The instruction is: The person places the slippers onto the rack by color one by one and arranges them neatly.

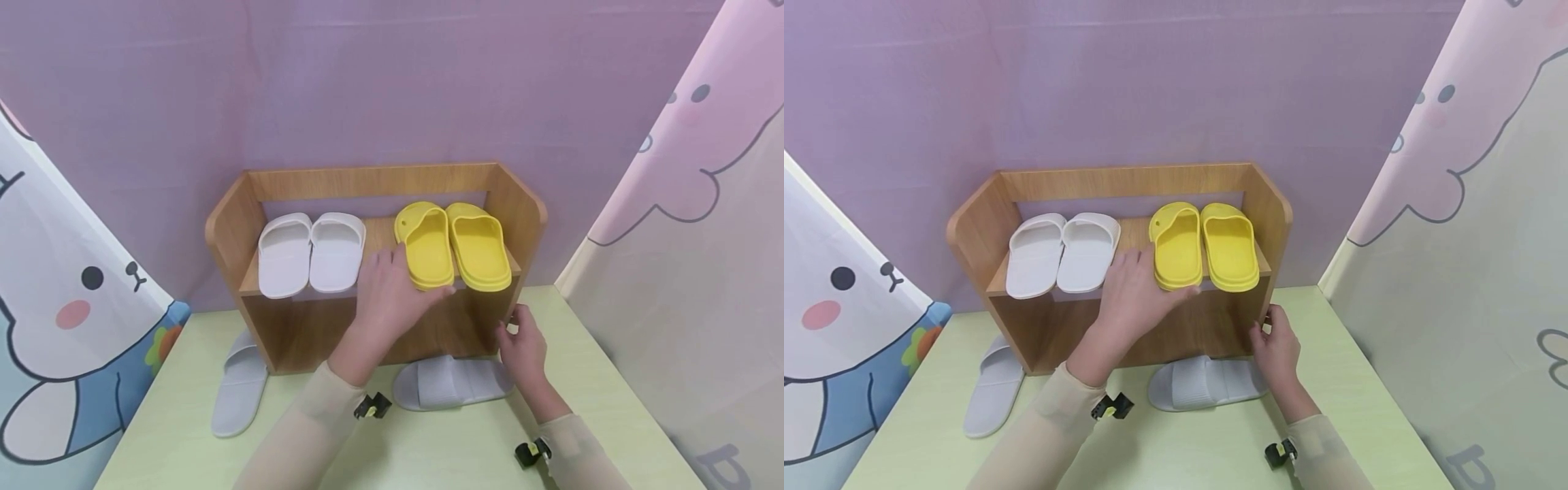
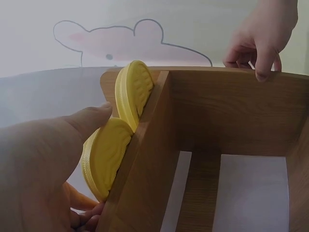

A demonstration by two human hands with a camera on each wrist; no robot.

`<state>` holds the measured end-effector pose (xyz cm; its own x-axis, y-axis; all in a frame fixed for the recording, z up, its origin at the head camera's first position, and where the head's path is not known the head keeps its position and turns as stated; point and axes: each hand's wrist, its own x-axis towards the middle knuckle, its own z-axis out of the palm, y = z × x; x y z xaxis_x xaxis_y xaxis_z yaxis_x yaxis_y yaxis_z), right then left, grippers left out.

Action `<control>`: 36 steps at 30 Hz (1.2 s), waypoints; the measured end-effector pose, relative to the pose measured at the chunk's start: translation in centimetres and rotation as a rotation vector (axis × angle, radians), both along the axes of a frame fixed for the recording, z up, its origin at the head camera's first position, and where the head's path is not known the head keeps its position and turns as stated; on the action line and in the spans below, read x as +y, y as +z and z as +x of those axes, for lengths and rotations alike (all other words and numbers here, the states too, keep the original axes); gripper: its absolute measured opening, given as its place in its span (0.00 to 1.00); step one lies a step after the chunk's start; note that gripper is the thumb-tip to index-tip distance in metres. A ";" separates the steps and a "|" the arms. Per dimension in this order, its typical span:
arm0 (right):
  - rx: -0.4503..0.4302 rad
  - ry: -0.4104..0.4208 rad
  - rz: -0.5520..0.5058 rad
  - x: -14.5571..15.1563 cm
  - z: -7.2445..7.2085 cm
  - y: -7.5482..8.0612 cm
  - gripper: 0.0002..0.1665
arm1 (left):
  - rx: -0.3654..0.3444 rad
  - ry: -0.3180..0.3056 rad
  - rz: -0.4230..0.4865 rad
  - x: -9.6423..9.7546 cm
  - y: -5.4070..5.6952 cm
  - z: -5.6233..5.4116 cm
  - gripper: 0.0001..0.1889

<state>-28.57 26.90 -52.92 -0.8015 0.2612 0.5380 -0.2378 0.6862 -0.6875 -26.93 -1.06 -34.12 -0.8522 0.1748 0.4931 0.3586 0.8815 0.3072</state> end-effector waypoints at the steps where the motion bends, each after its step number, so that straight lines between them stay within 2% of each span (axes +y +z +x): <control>1: -0.001 -0.001 0.000 0.0 0.0 0.0 0.15 | -0.009 -0.005 0.011 -0.1 0.0 0.1 0.48; 7: 0.003 0.000 -0.003 0.0 0.0 0.0 0.15 | -0.052 -0.036 0.059 -0.6 0.2 0.6 0.49; 13: -0.008 -0.005 0.000 0.0 0.1 0.0 0.15 | -0.145 -0.088 0.229 -1.3 0.1 1.6 0.49; 16: -0.001 -0.004 0.006 0.0 0.1 0.0 0.15 | -0.152 -0.115 0.291 -1.9 0.0 2.2 0.48; 25: 0.026 0.001 0.007 -0.1 0.2 0.3 0.15 | -0.098 -0.223 0.340 -4.0 0.0 4.0 0.40; 30: 0.003 0.005 0.006 -0.1 0.1 0.3 0.15 | -0.049 -0.281 0.368 -5.6 -0.4 4.9 0.35; 33: -0.011 0.003 0.006 -0.1 0.1 0.2 0.15 | 0.002 -0.305 0.358 -6.8 -0.9 5.4 0.33; 36: -0.007 0.001 0.004 0.0 0.1 0.2 0.15 | 0.049 -0.301 0.340 -8.2 -1.2 6.0 0.32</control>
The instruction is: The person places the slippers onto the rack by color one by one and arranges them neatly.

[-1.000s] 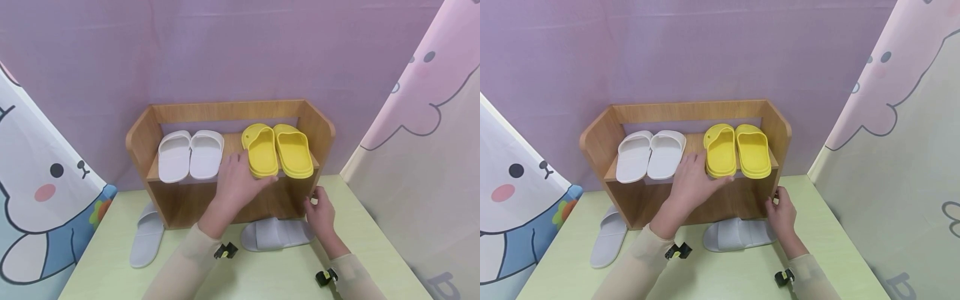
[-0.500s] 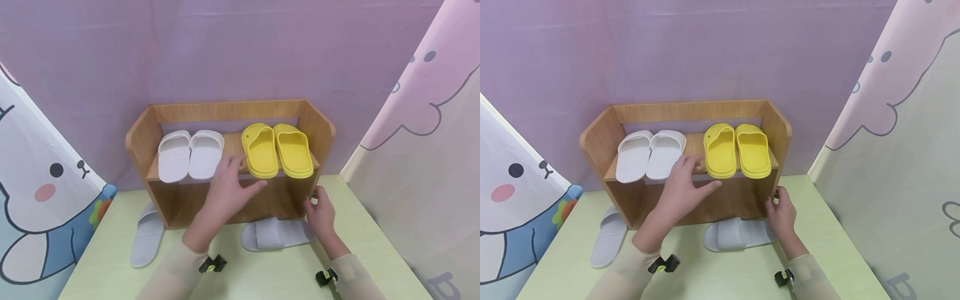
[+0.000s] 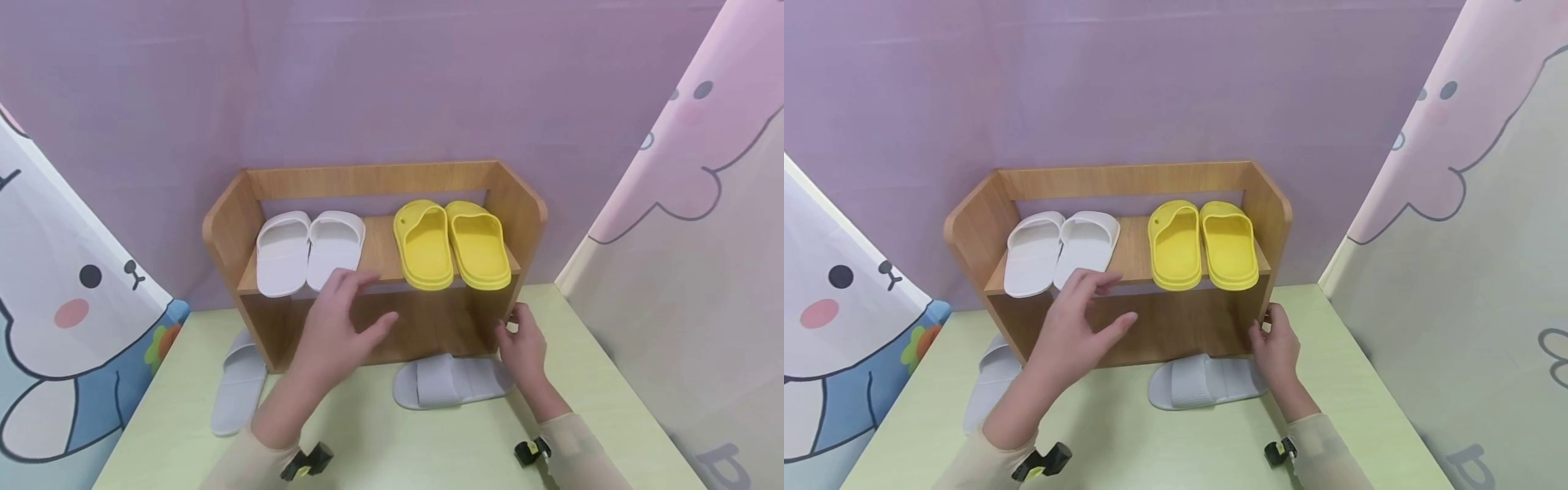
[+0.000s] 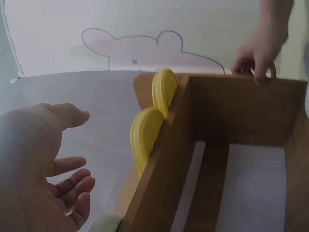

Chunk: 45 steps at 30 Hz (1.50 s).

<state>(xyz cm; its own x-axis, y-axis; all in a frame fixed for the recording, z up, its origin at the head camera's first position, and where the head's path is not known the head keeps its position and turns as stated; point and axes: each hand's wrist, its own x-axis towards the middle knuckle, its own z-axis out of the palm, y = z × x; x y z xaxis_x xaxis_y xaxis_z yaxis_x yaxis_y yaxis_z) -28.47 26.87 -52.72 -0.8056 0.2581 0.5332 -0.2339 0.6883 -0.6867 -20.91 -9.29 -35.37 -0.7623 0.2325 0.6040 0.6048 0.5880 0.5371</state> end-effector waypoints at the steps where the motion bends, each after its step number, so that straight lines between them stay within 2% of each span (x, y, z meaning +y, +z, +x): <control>1: 0.006 0.001 0.000 0.0 0.0 0.0 0.15 | 0.012 0.011 -0.005 -0.5 -0.1 0.2 0.31; 6: 0.026 0.009 -0.006 0.1 0.0 -0.1 0.15 | 0.009 0.079 -0.041 -3.2 -0.9 1.3 0.26; 11: 0.034 0.009 0.004 0.1 0.0 -0.2 0.15 | -0.032 0.137 -0.071 -5.8 -2.4 2.1 0.20; 19: 0.030 0.015 0.005 0.0 -0.1 -0.1 0.15 | -0.148 0.229 -0.061 -10.3 -5.5 2.1 0.15; 21: 0.028 0.015 0.003 0.1 -0.1 -0.1 0.15 | -0.152 0.246 -0.061 -11.2 -6.2 2.0 0.14; 26: 0.037 0.017 0.001 0.1 -0.2 -0.1 0.15 | -0.198 0.246 -0.073 -12.8 -7.8 1.9 0.17; 33: 0.048 0.010 0.008 0.1 -0.1 -0.2 0.15 | -0.288 0.241 -0.177 -15.2 -9.7 1.7 0.25; 36: 0.047 0.008 0.009 0.0 0.0 -0.1 0.15 | -0.313 0.257 -0.200 -16.2 -10.2 1.6 0.27; 45: 0.041 0.001 0.005 0.1 -0.1 -0.2 0.14 | -0.318 0.315 -0.202 -18.5 -11.2 1.7 0.28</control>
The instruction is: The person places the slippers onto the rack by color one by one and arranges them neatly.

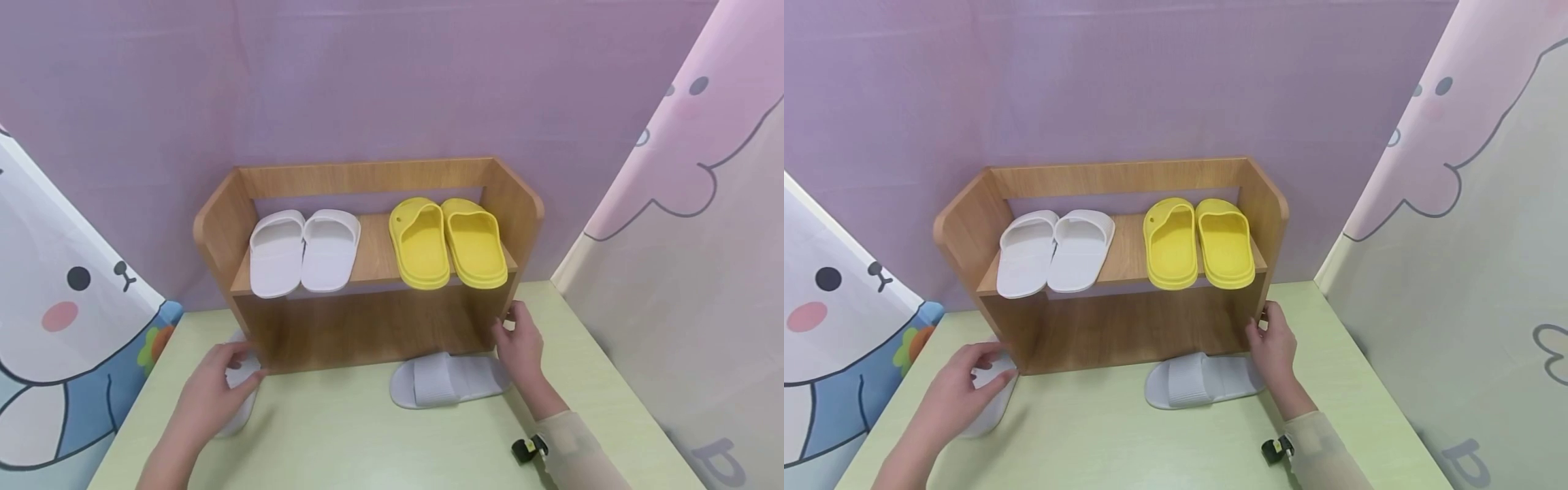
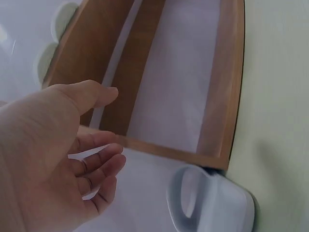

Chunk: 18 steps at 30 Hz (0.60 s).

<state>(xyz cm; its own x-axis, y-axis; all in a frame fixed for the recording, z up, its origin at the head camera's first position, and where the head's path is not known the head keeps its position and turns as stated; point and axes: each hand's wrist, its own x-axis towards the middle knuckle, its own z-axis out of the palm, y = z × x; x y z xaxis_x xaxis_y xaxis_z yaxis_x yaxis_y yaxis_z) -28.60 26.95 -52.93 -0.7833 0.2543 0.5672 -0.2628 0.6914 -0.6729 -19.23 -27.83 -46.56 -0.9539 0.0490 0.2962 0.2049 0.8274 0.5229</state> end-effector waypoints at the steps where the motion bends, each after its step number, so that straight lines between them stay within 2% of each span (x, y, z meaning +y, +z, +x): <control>1: 0.004 0.001 0.001 0.0 0.0 0.0 0.14 | -0.013 0.005 0.001 -0.3 -0.1 -0.1 0.29; 7: 0.002 0.006 -0.003 0.0 0.0 -0.1 0.14 | -0.148 0.054 -0.011 -1.9 -0.8 -0.6 0.35; 14: 0.009 -0.003 0.003 0.0 0.0 -0.1 0.14 | -0.198 0.120 -0.034 -3.8 -1.6 -0.7 0.43; 18: 0.014 -0.001 0.000 0.1 0.0 -0.1 0.14 | -0.252 0.166 -0.046 -4.7 -2.3 -1.0 0.50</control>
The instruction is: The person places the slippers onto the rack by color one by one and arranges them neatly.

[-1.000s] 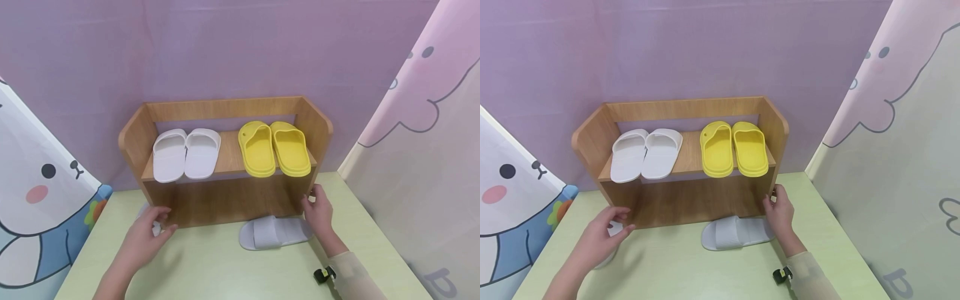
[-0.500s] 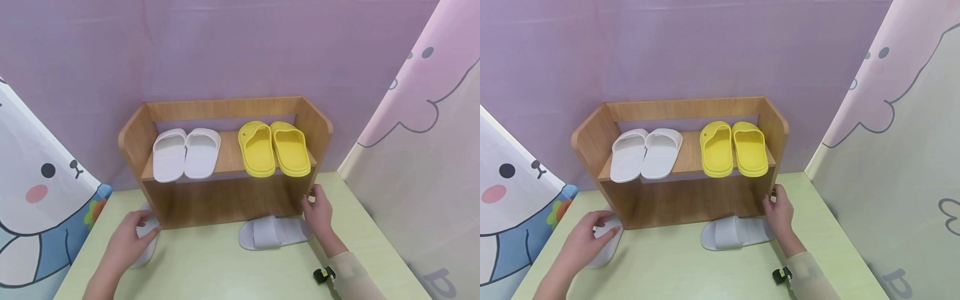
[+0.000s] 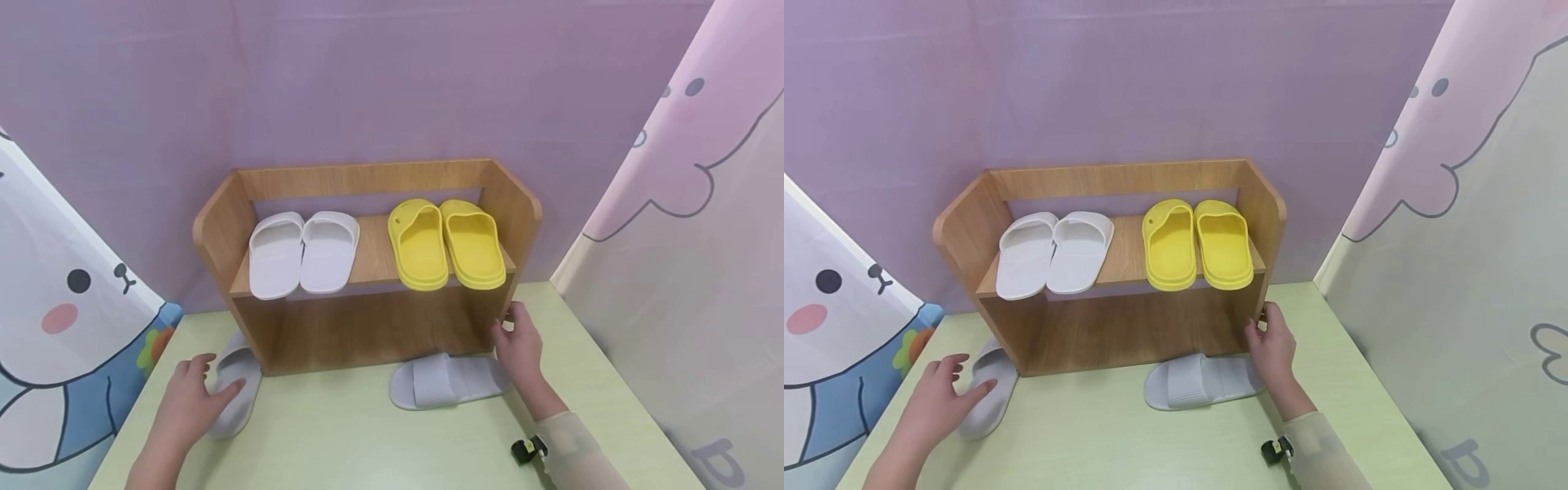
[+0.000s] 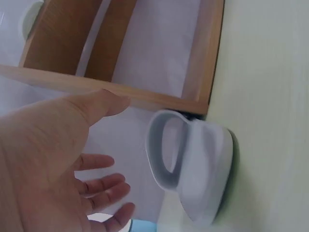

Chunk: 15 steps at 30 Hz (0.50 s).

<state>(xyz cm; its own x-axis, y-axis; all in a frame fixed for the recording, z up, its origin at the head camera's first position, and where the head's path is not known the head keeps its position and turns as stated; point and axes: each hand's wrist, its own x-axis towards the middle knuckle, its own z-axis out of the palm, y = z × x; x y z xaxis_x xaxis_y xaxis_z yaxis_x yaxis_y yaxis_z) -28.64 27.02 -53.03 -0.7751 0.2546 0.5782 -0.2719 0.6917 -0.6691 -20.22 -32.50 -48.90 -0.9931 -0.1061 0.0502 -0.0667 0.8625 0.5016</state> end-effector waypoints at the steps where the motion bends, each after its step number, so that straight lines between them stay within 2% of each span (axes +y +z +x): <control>1: -0.001 0.001 0.000 0.0 0.0 0.0 0.14 | -0.018 0.013 -0.004 -0.2 -0.2 -0.1 0.53; 5: -0.012 0.002 -0.001 0.1 0.0 -0.1 0.14 | -0.088 0.053 -0.015 -0.8 -1.0 -0.4 0.60; 11: -0.014 0.008 -0.008 0.1 0.0 -0.1 0.14 | -0.172 0.072 -0.034 -1.5 -2.3 -0.9 0.68; 15: -0.002 0.008 -0.004 0.1 0.0 0.0 0.14 | -0.234 0.098 -0.029 -1.5 -2.8 -1.0 0.73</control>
